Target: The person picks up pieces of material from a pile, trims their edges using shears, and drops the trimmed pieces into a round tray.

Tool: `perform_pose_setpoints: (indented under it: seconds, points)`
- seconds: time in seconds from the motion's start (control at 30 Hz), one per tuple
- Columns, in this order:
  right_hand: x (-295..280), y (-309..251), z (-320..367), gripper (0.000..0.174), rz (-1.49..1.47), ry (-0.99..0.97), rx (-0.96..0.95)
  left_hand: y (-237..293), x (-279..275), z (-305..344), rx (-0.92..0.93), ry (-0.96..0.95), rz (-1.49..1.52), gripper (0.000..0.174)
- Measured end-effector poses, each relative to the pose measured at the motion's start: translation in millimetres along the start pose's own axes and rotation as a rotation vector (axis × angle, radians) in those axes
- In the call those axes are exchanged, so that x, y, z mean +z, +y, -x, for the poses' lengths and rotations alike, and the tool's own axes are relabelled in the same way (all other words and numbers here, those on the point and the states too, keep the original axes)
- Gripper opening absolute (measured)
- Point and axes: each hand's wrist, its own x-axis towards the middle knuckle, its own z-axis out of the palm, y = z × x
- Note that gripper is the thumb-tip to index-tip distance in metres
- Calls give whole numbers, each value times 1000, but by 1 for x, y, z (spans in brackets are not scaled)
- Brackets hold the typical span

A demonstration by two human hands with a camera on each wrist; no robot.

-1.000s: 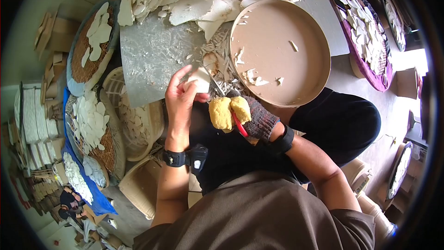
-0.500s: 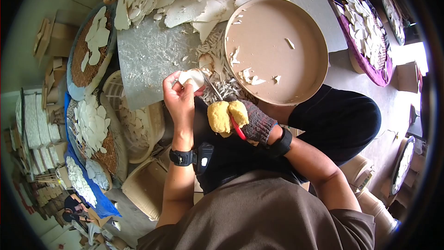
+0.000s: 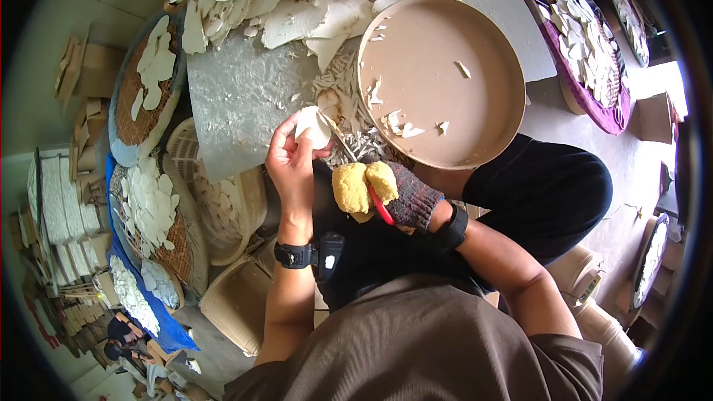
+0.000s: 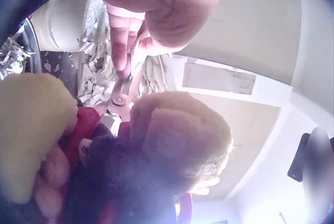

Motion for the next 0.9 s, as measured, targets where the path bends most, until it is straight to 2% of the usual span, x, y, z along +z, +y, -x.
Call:
perform_pose_setpoints:
  seconds: [0.3,0.37,0.5,0.6,0.7,0.8,0.9]
  points:
    - [3,14,-2,24,77,58,-26,5,-15,1,-257,-39,83,33]
    - [4,19,-2,25,-8,59,6,5,-19,-1,-307,-51,109,33]
    - [3,28,-1,30,35,28,50,6,-21,-1,-303,-72,128,30]
    - [6,32,-2,29,-79,3,46,8,-21,1,-300,-105,112,28]
    - [8,26,-6,26,-51,61,-50,17,-21,1,-311,-197,51,27]
    - [8,15,-6,29,1,66,-14,18,-26,1,-269,-154,-15,26]
    - [4,17,-2,33,4,29,10,10,-19,4,-161,60,63,30]
